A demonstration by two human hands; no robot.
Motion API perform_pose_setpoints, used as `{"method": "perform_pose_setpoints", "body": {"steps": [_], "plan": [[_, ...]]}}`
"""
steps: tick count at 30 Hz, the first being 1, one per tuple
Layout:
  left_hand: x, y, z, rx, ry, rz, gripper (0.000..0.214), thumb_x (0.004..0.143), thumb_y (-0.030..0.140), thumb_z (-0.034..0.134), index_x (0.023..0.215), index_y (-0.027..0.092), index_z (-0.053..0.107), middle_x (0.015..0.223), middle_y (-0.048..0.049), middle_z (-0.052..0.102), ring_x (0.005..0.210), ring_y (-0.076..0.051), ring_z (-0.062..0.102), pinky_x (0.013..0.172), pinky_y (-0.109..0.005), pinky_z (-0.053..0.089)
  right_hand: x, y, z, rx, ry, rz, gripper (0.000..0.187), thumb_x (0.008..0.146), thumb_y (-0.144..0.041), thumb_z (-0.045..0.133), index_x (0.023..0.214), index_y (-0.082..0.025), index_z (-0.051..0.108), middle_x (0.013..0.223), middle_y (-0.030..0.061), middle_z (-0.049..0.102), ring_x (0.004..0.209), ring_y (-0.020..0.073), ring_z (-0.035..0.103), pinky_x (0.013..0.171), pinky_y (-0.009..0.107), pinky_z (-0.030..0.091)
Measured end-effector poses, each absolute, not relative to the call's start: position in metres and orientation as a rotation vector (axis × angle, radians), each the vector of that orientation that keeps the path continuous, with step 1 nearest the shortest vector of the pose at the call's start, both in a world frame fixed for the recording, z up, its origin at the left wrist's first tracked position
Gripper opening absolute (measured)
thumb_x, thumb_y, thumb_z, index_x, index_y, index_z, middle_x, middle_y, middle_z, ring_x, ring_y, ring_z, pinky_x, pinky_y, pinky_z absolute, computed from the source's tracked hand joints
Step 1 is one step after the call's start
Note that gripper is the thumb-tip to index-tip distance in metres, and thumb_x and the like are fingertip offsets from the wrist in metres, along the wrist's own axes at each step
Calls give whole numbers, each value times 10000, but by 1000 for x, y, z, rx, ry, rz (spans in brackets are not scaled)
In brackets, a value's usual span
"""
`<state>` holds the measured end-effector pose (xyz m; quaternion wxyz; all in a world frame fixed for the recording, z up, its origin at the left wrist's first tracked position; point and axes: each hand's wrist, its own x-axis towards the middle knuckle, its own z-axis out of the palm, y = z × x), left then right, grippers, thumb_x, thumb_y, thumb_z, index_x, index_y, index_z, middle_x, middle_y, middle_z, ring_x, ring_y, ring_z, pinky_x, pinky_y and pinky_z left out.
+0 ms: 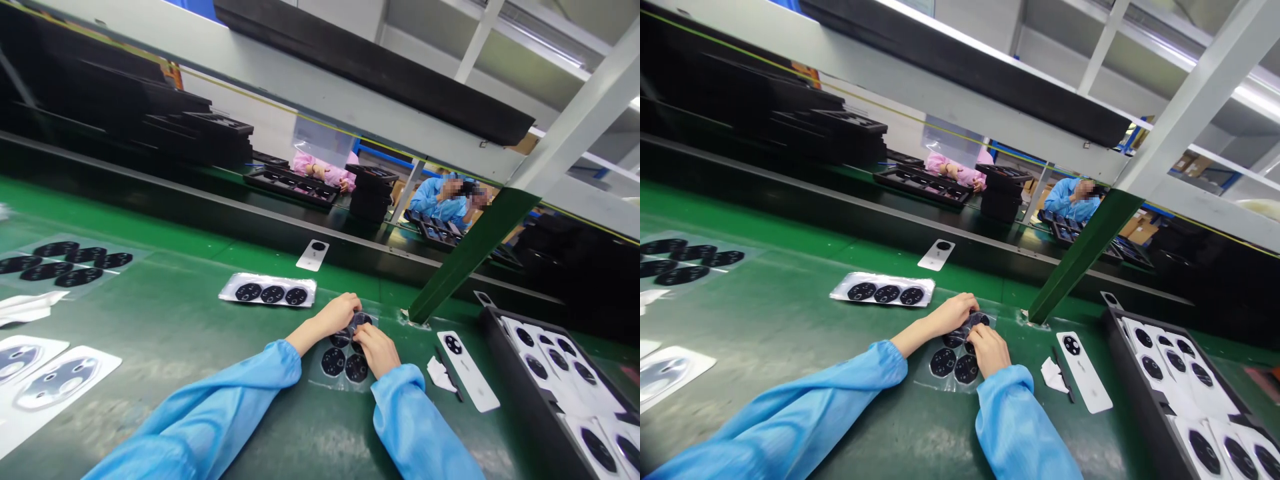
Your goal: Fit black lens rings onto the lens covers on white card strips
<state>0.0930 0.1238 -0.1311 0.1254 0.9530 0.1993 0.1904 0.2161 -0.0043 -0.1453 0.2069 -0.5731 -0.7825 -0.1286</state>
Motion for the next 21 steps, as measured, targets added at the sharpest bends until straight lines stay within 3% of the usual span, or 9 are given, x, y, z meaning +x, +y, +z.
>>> {"method": "perform_pose_setpoints", "body": {"steps": [9, 21], "plan": [[86, 134, -132, 2759, 519, 549, 260, 899, 304, 528, 1114, 161, 554, 1132, -76, 575, 961, -194, 588, 823, -399, 504, 208, -22, -135, -1528, -2288, -497, 234, 905, -99, 417, 795, -198, 599, 751, 33, 593, 723, 170, 506, 745, 309, 402], [90, 125, -130, 2827, 548, 465, 266, 896, 241, 514, 1153, 172, 520, 1093, -61, 542, 941, -196, 549, 801, -387, 476, 174, -107, -123, -1543, -2218, -449, 275, 930, -119, 345, 797, -188, 577, 712, 25, 588, 627, 156, 493, 678, 326, 402]]}}
